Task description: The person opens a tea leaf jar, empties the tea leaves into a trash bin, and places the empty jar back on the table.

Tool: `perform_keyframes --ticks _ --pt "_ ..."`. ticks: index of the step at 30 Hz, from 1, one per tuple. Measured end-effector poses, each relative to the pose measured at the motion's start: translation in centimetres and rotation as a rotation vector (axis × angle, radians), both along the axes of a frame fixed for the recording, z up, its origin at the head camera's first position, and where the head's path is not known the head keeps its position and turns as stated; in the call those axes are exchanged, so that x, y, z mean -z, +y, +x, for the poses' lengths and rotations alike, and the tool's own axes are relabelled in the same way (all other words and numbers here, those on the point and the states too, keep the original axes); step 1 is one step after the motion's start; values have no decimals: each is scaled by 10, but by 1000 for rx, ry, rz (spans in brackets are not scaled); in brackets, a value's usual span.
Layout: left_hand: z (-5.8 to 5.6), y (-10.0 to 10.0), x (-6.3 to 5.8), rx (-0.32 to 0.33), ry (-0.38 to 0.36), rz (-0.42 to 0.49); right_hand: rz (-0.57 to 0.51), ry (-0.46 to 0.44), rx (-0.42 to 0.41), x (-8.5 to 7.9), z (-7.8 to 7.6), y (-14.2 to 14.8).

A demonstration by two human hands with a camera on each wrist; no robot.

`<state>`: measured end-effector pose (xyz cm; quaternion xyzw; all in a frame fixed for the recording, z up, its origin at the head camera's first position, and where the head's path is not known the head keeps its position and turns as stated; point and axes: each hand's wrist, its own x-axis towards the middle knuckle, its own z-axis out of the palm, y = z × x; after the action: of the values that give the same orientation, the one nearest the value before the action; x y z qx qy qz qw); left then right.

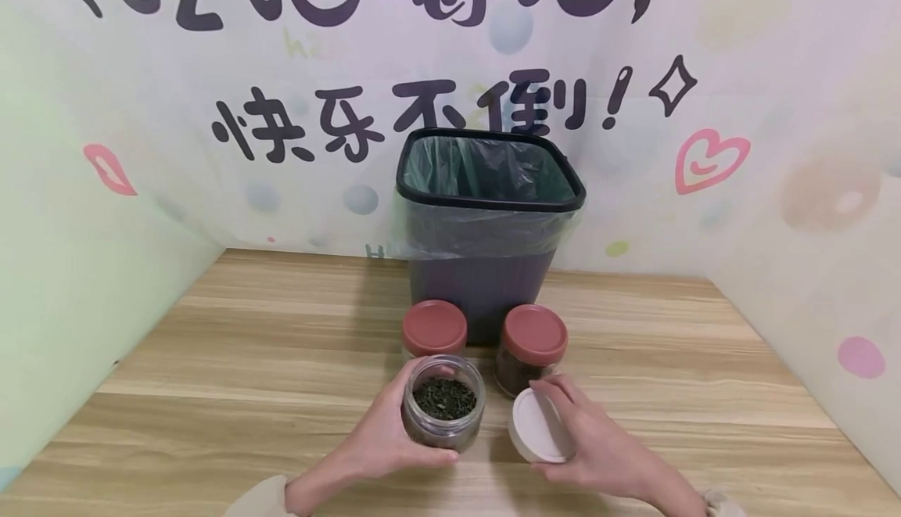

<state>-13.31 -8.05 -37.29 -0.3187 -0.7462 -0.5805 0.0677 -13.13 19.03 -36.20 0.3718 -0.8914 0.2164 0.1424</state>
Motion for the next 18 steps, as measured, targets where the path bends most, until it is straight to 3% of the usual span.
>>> perform_keyframes --ticks 11,18 --pt "-4 1 -4 -16 -10 -9 132 34 -54 20 -8 -8" --pt "-7 4 -2 9 35 2 180 -1 -8 26 -11 -10"
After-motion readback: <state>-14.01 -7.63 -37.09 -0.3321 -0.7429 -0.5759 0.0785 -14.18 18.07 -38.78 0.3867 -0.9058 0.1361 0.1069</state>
